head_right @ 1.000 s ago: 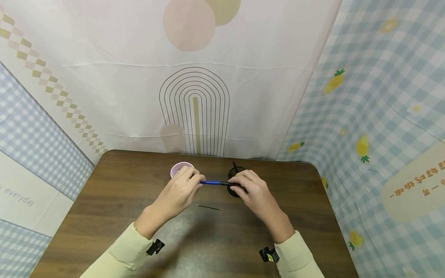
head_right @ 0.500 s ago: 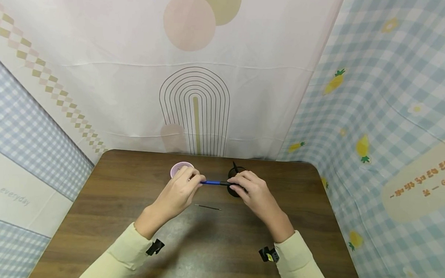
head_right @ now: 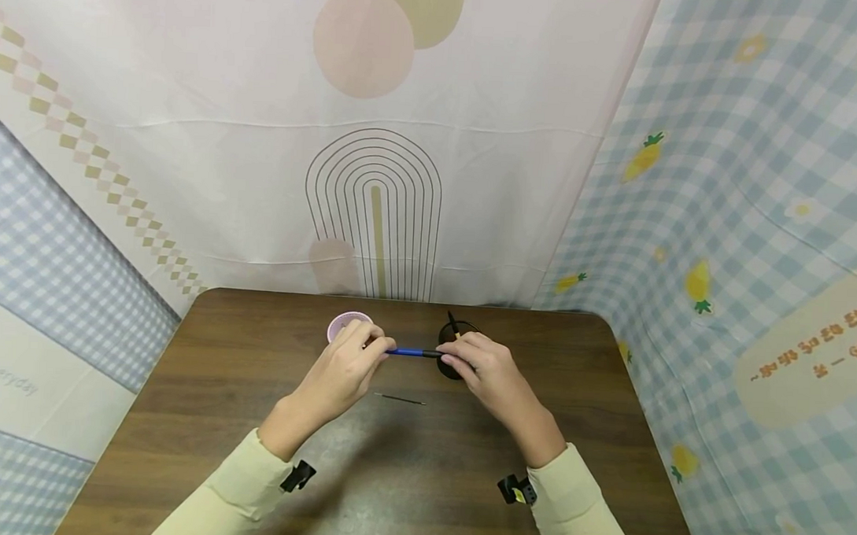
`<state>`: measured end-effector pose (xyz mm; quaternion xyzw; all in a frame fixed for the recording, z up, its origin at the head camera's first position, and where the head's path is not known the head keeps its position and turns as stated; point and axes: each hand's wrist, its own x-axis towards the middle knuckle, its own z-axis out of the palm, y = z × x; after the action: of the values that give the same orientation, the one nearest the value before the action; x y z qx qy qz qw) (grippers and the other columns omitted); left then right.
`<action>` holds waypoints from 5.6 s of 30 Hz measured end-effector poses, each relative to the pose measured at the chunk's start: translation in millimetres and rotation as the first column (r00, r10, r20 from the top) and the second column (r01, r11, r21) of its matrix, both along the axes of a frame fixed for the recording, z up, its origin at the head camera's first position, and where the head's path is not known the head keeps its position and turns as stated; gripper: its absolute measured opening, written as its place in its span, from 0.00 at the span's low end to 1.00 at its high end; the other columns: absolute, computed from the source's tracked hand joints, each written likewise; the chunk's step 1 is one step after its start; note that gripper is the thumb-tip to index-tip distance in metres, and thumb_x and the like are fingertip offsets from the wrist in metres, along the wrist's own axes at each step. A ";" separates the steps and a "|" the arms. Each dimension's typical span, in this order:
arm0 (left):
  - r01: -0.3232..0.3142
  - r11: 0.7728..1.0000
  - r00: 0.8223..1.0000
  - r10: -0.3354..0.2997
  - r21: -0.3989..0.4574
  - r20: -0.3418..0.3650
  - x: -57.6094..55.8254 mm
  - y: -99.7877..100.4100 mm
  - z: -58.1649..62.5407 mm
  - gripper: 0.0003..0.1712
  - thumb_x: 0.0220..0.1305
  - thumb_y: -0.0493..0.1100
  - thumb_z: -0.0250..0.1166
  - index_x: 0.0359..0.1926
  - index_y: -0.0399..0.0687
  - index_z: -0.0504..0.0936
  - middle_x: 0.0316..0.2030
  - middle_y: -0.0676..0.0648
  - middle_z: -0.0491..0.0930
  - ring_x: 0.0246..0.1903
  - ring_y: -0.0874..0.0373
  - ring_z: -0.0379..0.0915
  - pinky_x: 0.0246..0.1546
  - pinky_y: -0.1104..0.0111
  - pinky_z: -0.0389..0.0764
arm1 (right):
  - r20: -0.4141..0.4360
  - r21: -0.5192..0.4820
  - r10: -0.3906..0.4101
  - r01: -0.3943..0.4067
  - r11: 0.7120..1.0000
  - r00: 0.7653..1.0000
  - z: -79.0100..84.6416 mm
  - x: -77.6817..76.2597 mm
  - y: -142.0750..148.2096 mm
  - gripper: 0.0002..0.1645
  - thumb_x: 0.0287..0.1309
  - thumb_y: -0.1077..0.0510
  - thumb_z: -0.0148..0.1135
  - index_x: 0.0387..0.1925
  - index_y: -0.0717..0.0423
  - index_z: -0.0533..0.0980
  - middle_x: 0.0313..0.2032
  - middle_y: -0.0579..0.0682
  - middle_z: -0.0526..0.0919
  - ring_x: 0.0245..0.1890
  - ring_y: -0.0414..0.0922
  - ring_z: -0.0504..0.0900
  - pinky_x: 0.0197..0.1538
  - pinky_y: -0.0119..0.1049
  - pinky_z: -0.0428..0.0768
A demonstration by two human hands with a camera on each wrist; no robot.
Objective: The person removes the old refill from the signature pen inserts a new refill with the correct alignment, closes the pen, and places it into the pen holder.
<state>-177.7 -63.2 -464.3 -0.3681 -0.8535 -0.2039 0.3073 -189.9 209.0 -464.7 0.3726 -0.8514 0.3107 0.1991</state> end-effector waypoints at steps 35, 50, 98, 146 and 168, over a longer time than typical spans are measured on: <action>0.003 1.000 0.999 -0.004 0.010 0.040 -2.5 -0.3 -1.0 0.04 0.70 0.35 0.64 0.44 0.41 0.82 0.39 0.46 0.78 0.40 0.52 0.75 0.41 0.63 0.76 | -0.076 -0.040 0.007 -0.010 0.999 0.997 3.7 -0.1 -2.9 0.18 0.48 0.69 0.78 0.42 0.56 0.83 0.44 0.49 0.84 0.43 0.44 0.82 0.40 0.30 0.80; 0.006 1.000 0.999 -0.007 0.011 0.034 -2.3 -0.6 -1.1 0.04 0.69 0.34 0.65 0.44 0.41 0.82 0.39 0.46 0.78 0.40 0.52 0.75 0.42 0.63 0.77 | -0.062 -0.061 0.019 -0.022 0.998 0.998 4.4 0.2 -1.5 0.15 0.52 0.67 0.76 0.42 0.56 0.83 0.41 0.47 0.85 0.38 0.39 0.81 0.40 0.23 0.78; 0.004 1.000 0.999 -0.005 0.020 0.032 -0.6 0.8 0.3 0.04 0.67 0.33 0.66 0.43 0.39 0.82 0.38 0.46 0.78 0.38 0.52 0.74 0.42 0.63 0.76 | -0.107 -0.007 -0.027 0.026 1.000 0.994 4.1 3.4 -0.9 0.14 0.52 0.67 0.77 0.41 0.56 0.83 0.43 0.48 0.83 0.44 0.43 0.80 0.43 0.27 0.78; 0.014 0.999 0.999 -0.016 0.051 0.039 0.4 -0.7 -0.5 0.06 0.65 0.30 0.67 0.43 0.40 0.81 0.38 0.46 0.78 0.40 0.52 0.76 0.46 0.62 0.78 | -0.078 0.018 -0.064 0.065 0.998 0.995 5.4 6.3 3.3 0.14 0.54 0.64 0.76 0.43 0.56 0.83 0.44 0.47 0.85 0.45 0.44 0.80 0.46 0.30 0.76; 0.026 0.999 0.999 -0.027 0.036 0.025 1.8 2.1 0.2 0.06 0.66 0.32 0.67 0.43 0.41 0.81 0.38 0.47 0.78 0.41 0.53 0.76 0.46 0.61 0.78 | -0.006 -0.016 -0.034 0.034 0.999 0.999 0.5 4.2 6.7 0.07 0.62 0.66 0.69 0.41 0.58 0.81 0.39 0.44 0.82 0.40 0.40 0.75 0.43 0.26 0.71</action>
<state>-175.8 -61.1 -464.1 -0.3713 -0.8487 -0.2276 0.3002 -185.7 215.7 -464.2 0.3576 -0.8546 0.3127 0.2098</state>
